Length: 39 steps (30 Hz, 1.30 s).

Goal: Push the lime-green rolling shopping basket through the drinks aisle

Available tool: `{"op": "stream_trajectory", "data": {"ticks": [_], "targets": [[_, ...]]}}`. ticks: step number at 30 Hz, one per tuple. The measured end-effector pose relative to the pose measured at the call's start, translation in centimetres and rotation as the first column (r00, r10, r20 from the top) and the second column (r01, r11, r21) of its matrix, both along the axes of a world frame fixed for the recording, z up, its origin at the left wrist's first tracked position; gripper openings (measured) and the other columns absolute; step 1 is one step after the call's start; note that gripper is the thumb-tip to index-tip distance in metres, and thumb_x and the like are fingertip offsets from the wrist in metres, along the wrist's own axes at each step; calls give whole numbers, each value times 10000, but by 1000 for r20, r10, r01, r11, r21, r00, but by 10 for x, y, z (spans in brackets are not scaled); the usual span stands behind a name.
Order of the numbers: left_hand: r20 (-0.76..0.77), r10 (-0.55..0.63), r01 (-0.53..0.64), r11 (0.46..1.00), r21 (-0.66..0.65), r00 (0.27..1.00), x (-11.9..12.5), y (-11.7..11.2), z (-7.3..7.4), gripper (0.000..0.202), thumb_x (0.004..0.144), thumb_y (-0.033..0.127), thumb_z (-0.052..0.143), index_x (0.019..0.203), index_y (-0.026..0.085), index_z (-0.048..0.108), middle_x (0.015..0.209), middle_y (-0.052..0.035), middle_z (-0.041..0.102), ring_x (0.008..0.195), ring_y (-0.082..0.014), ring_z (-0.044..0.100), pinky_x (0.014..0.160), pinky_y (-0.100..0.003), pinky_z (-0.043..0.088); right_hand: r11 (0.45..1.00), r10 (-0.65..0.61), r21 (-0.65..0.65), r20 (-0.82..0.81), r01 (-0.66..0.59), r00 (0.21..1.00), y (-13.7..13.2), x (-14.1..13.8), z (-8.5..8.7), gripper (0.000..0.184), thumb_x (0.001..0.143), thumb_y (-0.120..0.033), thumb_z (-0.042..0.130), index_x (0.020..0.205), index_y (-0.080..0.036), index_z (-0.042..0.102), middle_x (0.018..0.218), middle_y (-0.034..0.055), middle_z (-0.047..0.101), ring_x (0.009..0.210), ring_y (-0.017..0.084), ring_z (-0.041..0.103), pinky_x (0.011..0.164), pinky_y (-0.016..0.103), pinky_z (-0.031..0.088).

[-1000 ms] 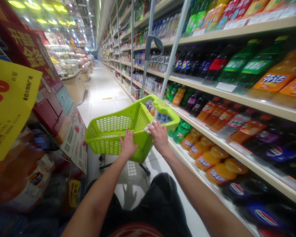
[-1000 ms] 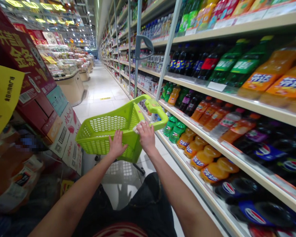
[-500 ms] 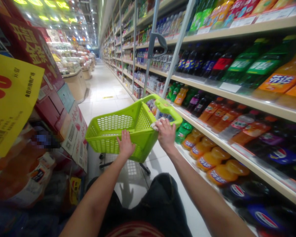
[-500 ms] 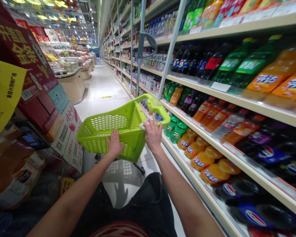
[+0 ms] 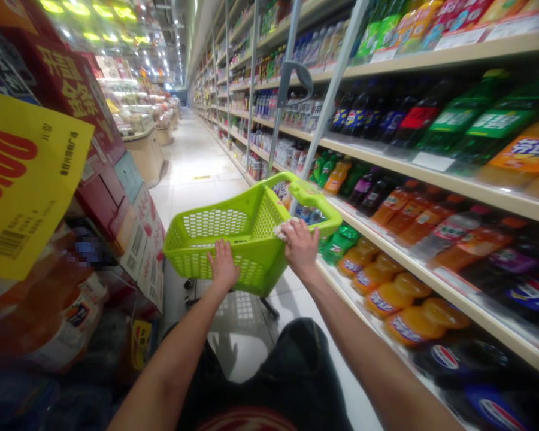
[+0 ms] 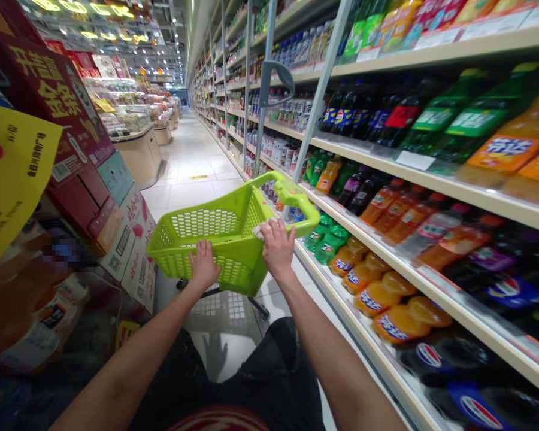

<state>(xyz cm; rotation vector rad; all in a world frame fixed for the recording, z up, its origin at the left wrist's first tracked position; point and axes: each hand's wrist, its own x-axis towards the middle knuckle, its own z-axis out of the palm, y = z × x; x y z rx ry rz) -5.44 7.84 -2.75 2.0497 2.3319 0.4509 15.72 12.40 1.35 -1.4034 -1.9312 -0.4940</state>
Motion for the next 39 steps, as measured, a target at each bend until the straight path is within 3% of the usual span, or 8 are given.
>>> {"op": "stream_trajectory", "data": {"ticks": [4,8,14,17,20,25,33,39], "targets": [[-7,-23,23,1000,-15,1000,6,1,2,795,708,286,527,1403,105,187,1497,-129,152,1381,-255,85,1087,-532,123,994,81,-79,45,-77,996,-7,-30,-5,386,784,-300,526,1151,-184,558,1326,133,463,1290,317,273,1024,566,144],[-22,-76,76,997,-8,997,4,-1,2,793,704,283,518,1401,99,188,1495,-123,161,1379,-247,98,1084,-542,119,981,174,-110,107,-162,979,-4,-51,-13,266,828,-321,502,1057,-245,611,1273,104,519,1267,295,310,1020,579,143],[-13,34,-34,999,3,999,-13,-6,-2,748,724,254,481,1396,84,200,1492,-133,167,1380,-245,99,1088,-537,112,994,92,-63,77,-87,993,8,-17,-13,270,828,-189,477,1045,-266,616,1263,75,533,1243,283,353,1020,592,126],[-27,19,-19,1000,-12,999,-15,-6,-4,760,715,247,489,1397,82,198,1493,-137,161,1380,-250,95,1088,-537,110,1000,22,-8,20,-22,1000,9,-3,-12,271,826,-190,472,1046,-247,620,1278,85,518,1249,291,349,1012,592,147],[-35,19,-20,1000,-20,999,-10,-4,-4,774,711,260,506,1401,97,195,1494,-137,157,1380,-257,92,1089,-530,116,999,34,-28,39,-32,999,8,-15,-18,277,832,-187,458,1056,-226,616,1268,93,528,1246,291,356,1008,561,197],[-53,-60,58,998,-36,997,-7,-2,-2,781,704,264,518,1400,104,200,1494,-123,166,1379,-244,105,1094,-521,114,977,181,-140,132,-162,975,5,-54,-34,331,832,-147,435,1117,-221,585,1294,92,510,1263,278,332,1011,521,229],[-94,1,-1,1000,-1,996,-25,-8,-12,755,708,225,478,1402,116,202,1498,-105,157,1381,-240,95,1091,-539,101,994,59,-93,40,-55,997,20,-17,-30,384,805,-113,429,1149,-213,567,1288,101,508,1255,282,340,1005,512,230],[-119,-61,60,998,-12,991,-18,-9,-13,763,703,223,482,1404,113,201,1491,-106,189,1378,-241,113,1094,-526,111,966,228,-137,59,-218,972,18,-50,-50,398,816,-81,398,1161,-198,557,1285,110,507,1268,248,319,1003,456,273]]}}
